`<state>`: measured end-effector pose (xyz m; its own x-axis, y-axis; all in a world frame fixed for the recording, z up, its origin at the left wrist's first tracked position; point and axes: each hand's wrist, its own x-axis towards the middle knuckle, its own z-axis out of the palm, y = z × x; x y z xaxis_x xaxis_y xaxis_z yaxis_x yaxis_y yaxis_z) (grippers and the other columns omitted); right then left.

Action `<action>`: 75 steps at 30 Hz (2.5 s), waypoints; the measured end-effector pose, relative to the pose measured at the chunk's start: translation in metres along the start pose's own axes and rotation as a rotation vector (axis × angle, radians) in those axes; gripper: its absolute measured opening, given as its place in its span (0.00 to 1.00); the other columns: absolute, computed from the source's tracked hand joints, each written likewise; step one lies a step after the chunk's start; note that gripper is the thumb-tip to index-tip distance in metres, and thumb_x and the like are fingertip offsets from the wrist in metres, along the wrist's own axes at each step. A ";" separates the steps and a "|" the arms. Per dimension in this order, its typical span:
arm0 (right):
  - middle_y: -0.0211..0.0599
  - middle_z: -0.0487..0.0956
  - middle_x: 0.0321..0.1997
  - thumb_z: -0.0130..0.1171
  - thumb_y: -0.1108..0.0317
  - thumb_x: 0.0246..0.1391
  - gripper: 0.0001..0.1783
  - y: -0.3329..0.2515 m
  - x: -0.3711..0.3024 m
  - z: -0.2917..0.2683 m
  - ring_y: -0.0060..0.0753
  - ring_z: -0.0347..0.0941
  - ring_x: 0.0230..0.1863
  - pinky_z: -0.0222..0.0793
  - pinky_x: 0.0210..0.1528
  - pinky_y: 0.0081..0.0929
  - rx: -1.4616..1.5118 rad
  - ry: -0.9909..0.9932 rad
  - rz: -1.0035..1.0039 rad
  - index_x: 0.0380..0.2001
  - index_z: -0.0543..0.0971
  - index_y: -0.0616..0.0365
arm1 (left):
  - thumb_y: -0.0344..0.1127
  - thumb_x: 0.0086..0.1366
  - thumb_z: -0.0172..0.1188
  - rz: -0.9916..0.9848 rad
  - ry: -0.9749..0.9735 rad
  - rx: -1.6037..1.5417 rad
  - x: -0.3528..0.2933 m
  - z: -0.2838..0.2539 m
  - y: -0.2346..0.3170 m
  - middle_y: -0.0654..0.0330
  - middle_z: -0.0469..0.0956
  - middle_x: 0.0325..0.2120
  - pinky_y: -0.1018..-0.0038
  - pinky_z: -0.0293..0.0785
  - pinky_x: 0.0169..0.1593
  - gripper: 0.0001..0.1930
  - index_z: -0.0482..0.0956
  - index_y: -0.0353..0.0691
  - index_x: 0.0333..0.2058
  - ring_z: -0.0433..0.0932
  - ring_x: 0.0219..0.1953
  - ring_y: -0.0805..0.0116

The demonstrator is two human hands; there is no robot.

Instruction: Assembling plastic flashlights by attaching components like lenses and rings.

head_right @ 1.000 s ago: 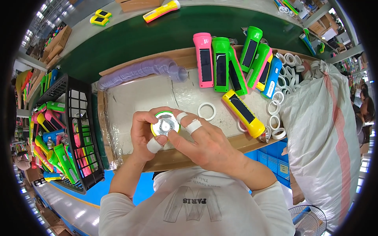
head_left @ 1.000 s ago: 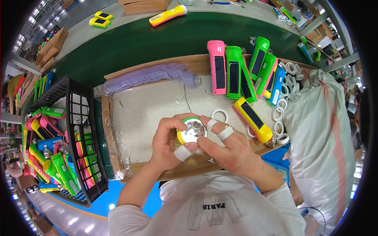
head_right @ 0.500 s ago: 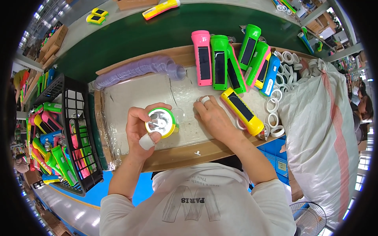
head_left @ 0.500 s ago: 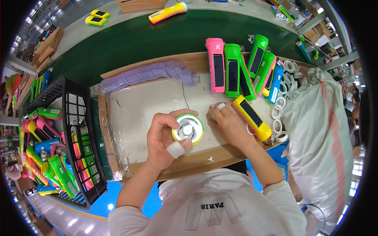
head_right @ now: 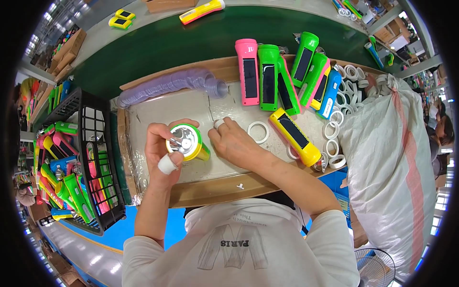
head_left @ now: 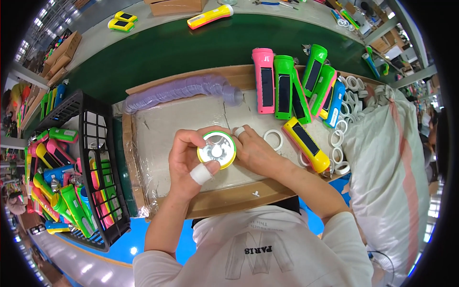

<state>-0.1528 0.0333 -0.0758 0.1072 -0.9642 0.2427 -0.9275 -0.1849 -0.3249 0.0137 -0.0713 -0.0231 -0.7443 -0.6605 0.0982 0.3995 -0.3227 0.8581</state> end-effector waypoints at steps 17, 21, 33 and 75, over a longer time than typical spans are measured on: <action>0.27 0.80 0.31 0.65 0.73 0.54 0.06 -0.036 0.023 -0.102 0.13 0.74 0.33 0.71 0.36 0.16 1.194 0.201 0.583 0.35 0.80 0.63 | 0.22 0.51 0.71 0.067 -0.175 0.168 -0.008 0.012 -0.008 0.50 0.70 0.54 0.65 0.67 0.61 0.35 0.62 0.38 0.55 0.70 0.57 0.62; 0.26 0.78 0.29 0.65 0.72 0.54 0.06 -0.046 0.028 -0.095 0.12 0.72 0.30 0.69 0.33 0.15 1.244 0.300 0.611 0.31 0.78 0.62 | 0.22 0.52 0.70 0.100 -0.174 0.164 -0.007 0.011 -0.011 0.51 0.70 0.54 0.66 0.67 0.61 0.33 0.63 0.38 0.55 0.70 0.57 0.62; 0.30 0.73 0.24 0.67 0.69 0.52 0.11 -0.044 0.017 -0.083 0.16 0.68 0.25 0.63 0.26 0.17 1.039 0.448 0.547 0.28 0.74 0.61 | 0.28 0.54 0.71 0.277 -0.132 0.392 -0.005 0.009 -0.022 0.45 0.73 0.52 0.65 0.70 0.58 0.30 0.64 0.37 0.52 0.73 0.56 0.58; 0.49 0.74 0.41 0.77 0.54 0.33 0.29 -0.060 0.000 -0.097 0.43 0.76 0.38 0.74 0.32 0.32 0.082 0.361 0.039 0.34 0.78 0.64 | 0.27 0.49 0.65 0.476 -0.299 1.083 -0.009 0.011 0.017 0.54 0.76 0.40 0.66 0.79 0.34 0.21 0.79 0.53 0.44 0.78 0.40 0.55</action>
<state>-0.1320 0.0633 0.0322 -0.0749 -0.8443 0.5306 -0.8949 -0.1779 -0.4093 0.0216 -0.0629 -0.0035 -0.7961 -0.3310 0.5066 0.1190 0.7352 0.6673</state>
